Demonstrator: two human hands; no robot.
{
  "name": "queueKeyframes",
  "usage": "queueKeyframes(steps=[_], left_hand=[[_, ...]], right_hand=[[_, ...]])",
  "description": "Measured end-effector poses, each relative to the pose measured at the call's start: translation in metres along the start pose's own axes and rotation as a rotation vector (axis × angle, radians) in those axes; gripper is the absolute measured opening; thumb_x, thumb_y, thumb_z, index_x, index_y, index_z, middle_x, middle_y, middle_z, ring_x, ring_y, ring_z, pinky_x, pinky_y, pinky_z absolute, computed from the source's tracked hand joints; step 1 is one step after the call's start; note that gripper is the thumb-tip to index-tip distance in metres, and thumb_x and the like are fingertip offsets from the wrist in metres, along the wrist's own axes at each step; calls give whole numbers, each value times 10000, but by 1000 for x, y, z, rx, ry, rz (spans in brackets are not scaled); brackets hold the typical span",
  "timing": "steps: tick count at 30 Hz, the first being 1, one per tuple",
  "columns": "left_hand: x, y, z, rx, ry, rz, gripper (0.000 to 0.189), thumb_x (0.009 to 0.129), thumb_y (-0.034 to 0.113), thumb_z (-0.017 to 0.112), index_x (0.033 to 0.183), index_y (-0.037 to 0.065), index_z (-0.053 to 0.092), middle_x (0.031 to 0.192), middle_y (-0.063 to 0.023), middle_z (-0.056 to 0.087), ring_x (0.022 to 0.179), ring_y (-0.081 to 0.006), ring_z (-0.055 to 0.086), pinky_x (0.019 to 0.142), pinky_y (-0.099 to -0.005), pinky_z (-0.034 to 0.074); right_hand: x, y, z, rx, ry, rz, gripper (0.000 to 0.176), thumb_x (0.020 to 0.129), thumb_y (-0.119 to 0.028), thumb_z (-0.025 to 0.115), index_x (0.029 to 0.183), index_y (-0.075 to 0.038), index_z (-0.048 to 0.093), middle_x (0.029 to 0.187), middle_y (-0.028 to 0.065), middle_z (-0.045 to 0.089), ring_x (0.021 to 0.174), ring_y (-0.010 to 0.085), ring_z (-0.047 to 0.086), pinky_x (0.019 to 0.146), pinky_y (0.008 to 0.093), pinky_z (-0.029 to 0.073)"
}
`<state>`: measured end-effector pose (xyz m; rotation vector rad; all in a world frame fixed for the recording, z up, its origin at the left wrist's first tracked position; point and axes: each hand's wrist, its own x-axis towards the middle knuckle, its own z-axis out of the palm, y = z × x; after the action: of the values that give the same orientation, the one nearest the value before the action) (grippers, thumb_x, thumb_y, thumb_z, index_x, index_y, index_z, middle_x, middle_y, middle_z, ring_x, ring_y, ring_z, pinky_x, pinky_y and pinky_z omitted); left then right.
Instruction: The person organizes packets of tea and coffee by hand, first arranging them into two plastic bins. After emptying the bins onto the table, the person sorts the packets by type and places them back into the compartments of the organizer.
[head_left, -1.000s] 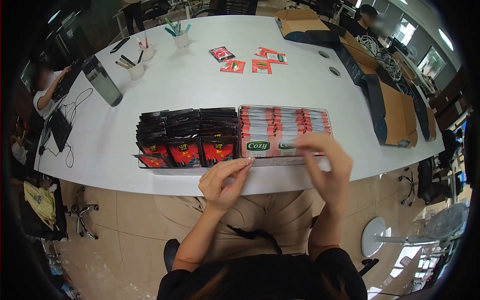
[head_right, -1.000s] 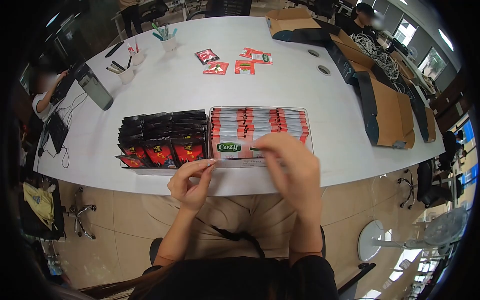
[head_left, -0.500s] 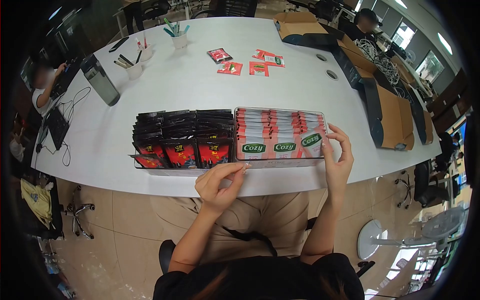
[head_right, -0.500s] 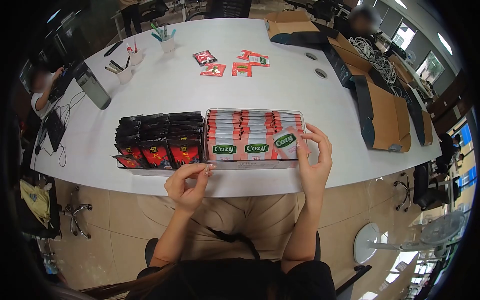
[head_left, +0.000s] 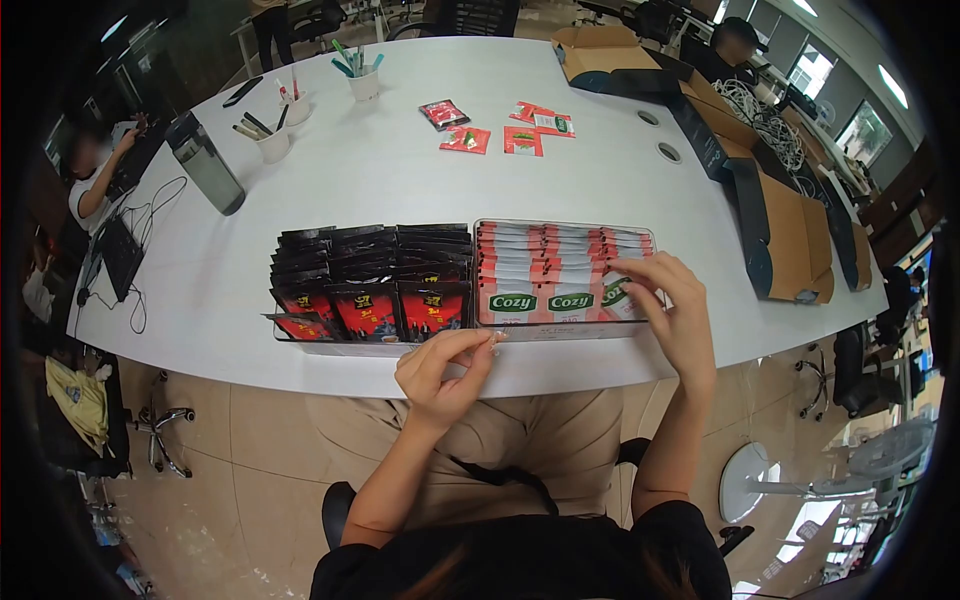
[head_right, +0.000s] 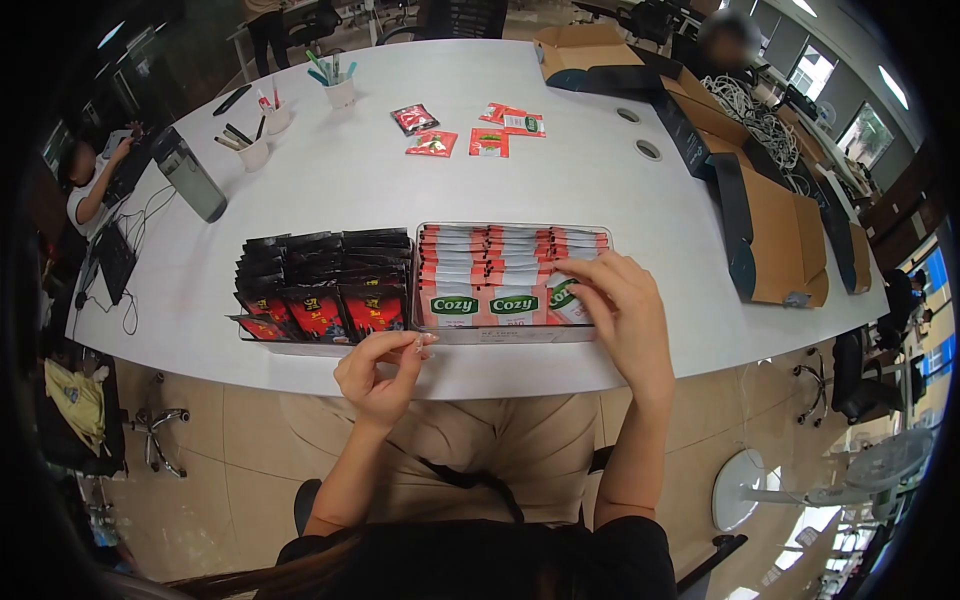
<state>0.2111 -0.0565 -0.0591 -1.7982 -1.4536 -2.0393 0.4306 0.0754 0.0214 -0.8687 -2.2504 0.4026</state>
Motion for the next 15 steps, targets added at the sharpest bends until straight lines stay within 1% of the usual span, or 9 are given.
queueKeyframes(steps=[3,4,7,10,13,15], left_hand=[[-1,-2,0,12,-2,3,121,814,-89,646,929,-56,623,806,-146,701,654,-156,689,549,-214,531],[-1,-2,0,14,-3,3,118,813,-88,648,925,-56,625,806,-146,700,654,-156,689,549,-213,530],[-1,-2,-1,17,-10,9,115,810,-85,653,918,-56,628,807,-146,699,659,-157,691,549,-211,531],[-1,-1,-1,20,-8,13,119,807,-84,657,919,-55,631,810,-144,699,663,-157,693,549,-211,532],[-1,-2,0,17,2,22,122,805,-83,657,921,-52,635,812,-140,701,663,-154,691,548,-211,532],[-1,-2,0,17,2,21,126,803,-83,658,922,-50,639,812,-136,702,664,-151,690,546,-209,531]], right_hand=[[-5,8,-6,124,166,88,143,790,23,638,927,-9,663,798,56,642,684,149,552,688,267,439],[-7,10,-6,183,223,146,107,813,35,615,911,6,646,792,56,650,686,120,566,677,249,448],[-11,16,2,337,356,207,75,818,22,629,892,10,636,796,55,652,696,118,576,689,240,444],[-18,27,5,482,332,301,63,815,18,639,876,2,635,801,60,654,734,130,576,714,243,437],[-21,28,-2,79,281,160,49,813,14,648,854,-4,630,831,54,659,802,142,576,757,256,424],[-22,28,-9,144,242,180,63,792,10,664,843,-4,629,853,51,659,840,168,564,779,281,422]])
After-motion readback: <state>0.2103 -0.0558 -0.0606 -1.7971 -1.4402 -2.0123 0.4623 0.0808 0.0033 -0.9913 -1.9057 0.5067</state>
